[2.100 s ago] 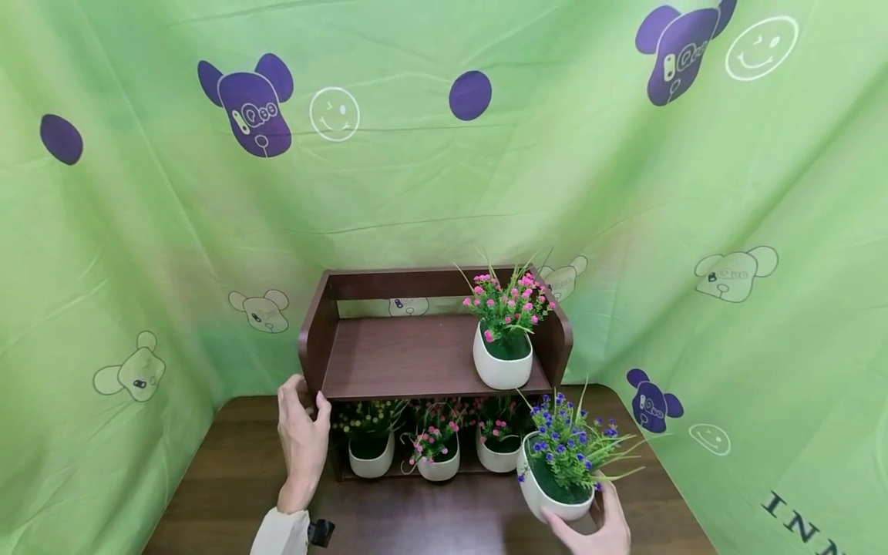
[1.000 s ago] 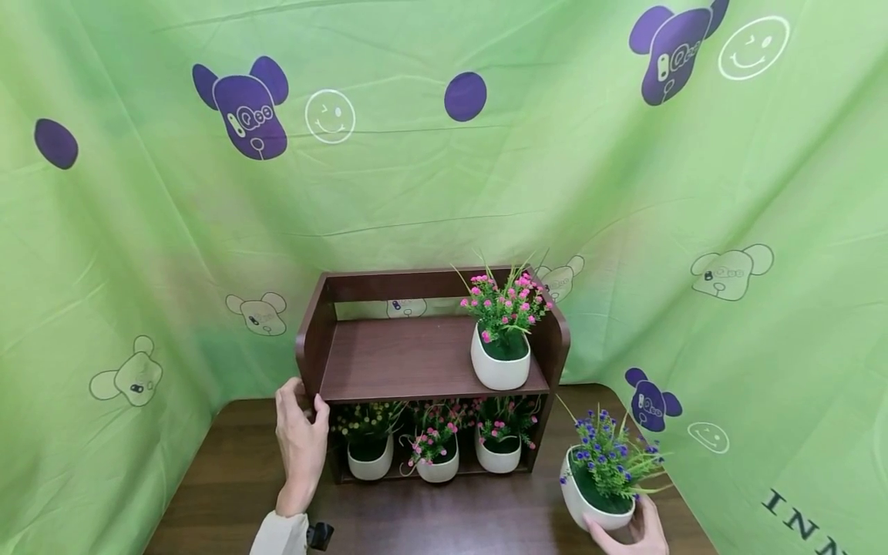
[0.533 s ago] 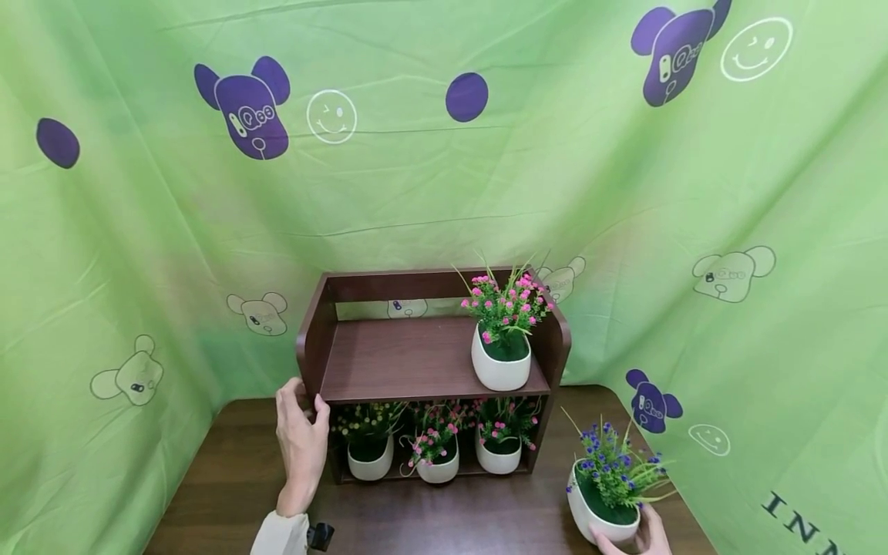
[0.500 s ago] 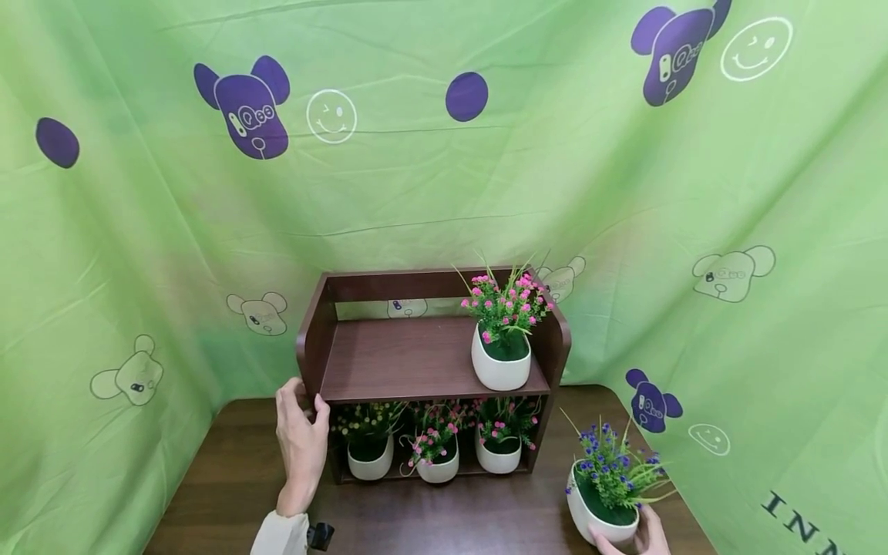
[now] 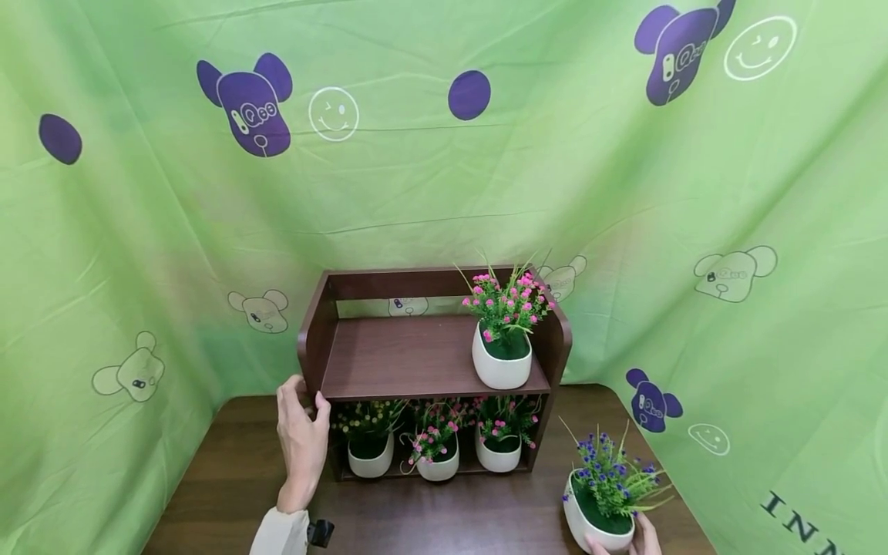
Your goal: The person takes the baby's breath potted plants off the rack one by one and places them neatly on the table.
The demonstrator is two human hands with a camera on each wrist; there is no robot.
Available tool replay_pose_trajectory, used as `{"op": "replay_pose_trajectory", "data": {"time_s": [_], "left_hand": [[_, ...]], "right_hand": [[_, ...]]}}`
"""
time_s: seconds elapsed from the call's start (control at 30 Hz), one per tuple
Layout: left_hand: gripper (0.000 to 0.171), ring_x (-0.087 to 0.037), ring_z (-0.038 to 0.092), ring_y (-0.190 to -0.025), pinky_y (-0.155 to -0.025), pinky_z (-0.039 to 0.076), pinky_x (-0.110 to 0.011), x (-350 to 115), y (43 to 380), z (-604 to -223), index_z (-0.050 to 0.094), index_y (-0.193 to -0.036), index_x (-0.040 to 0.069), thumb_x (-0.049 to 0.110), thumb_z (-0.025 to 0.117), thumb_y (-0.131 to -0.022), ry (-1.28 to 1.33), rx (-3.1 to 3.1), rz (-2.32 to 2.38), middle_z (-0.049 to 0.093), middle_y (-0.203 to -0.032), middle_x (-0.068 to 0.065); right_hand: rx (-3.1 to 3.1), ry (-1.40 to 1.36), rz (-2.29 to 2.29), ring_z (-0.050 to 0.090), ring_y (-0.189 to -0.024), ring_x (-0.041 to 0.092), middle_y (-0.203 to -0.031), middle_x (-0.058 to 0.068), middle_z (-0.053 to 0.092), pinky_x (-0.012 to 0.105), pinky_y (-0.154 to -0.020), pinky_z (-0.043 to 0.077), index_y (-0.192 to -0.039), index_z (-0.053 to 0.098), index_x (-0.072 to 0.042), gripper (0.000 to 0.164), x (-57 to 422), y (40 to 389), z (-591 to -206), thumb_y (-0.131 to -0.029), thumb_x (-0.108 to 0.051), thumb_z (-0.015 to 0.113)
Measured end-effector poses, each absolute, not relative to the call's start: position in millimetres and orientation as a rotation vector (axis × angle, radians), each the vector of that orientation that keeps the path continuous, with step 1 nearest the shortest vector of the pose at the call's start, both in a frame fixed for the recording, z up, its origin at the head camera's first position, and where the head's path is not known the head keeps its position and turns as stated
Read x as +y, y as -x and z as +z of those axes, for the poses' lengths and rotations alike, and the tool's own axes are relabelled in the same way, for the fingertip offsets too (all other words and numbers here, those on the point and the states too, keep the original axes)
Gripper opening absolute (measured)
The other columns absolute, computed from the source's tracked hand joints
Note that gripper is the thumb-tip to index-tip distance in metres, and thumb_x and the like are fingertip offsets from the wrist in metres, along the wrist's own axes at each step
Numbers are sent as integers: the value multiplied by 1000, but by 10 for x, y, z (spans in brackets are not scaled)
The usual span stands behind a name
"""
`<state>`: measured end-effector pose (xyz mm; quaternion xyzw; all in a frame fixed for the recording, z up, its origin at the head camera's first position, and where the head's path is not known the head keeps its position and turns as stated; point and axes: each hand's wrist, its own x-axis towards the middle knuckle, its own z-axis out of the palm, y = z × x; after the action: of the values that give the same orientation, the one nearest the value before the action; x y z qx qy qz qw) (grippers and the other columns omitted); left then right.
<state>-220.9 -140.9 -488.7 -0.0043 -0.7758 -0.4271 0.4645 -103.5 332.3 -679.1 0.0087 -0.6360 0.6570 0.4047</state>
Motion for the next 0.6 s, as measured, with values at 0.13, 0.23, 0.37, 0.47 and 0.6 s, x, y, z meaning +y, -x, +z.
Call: {"op": "replay_pose_trajectory", "data": {"time_s": [0.13,0.23,0.37,0.47,0.6], "left_hand": [[39,-32,62,-88,-72,46,-10,-1408,2209,-4886,53,-128,-2,-9,66,-93,10,-1899,-1047,58,-109,-21],[40,-33,62,-87,-71,48,-12,-1407,2208,-4890,53,-129,-2,-10,67,-91,11,-1887,-1044,58,-109,-21],[41,-34,62,-86,-71,50,-15,-1405,2206,-4892,53,-129,-2,-11,67,-91,20,-1881,-1042,59,-109,-20],[40,-33,62,-86,-70,51,-16,-1406,2203,-4897,53,-128,-2,-11,67,-91,19,-1886,-1036,58,-109,-20],[40,-33,62,-86,-70,51,-17,-1408,2197,-4900,53,-128,-2,-10,67,-92,12,-1894,-1031,58,-109,-21]], "right_hand": [[-1587,196,1633,66,-96,-8,-112,-18,70,5,-80,49,-130,64,-21,95,3243,1029,-6759,-56,39,71],[-1581,233,1638,66,-94,-8,-110,-17,70,5,-80,49,-130,64,-18,94,3218,1021,-6739,-55,40,70],[-1589,248,1654,66,-92,-10,-108,-20,70,4,-79,48,-128,64,-24,95,3216,1010,-6756,-57,39,70],[-1563,225,1668,66,-91,-10,-108,-20,71,4,-78,48,-128,64,-22,95,3226,1011,-6803,-56,40,69],[-1491,115,1676,68,-92,-7,-109,-17,74,5,-79,49,-133,65,-9,96,3245,1024,-6893,-52,43,64]]}}
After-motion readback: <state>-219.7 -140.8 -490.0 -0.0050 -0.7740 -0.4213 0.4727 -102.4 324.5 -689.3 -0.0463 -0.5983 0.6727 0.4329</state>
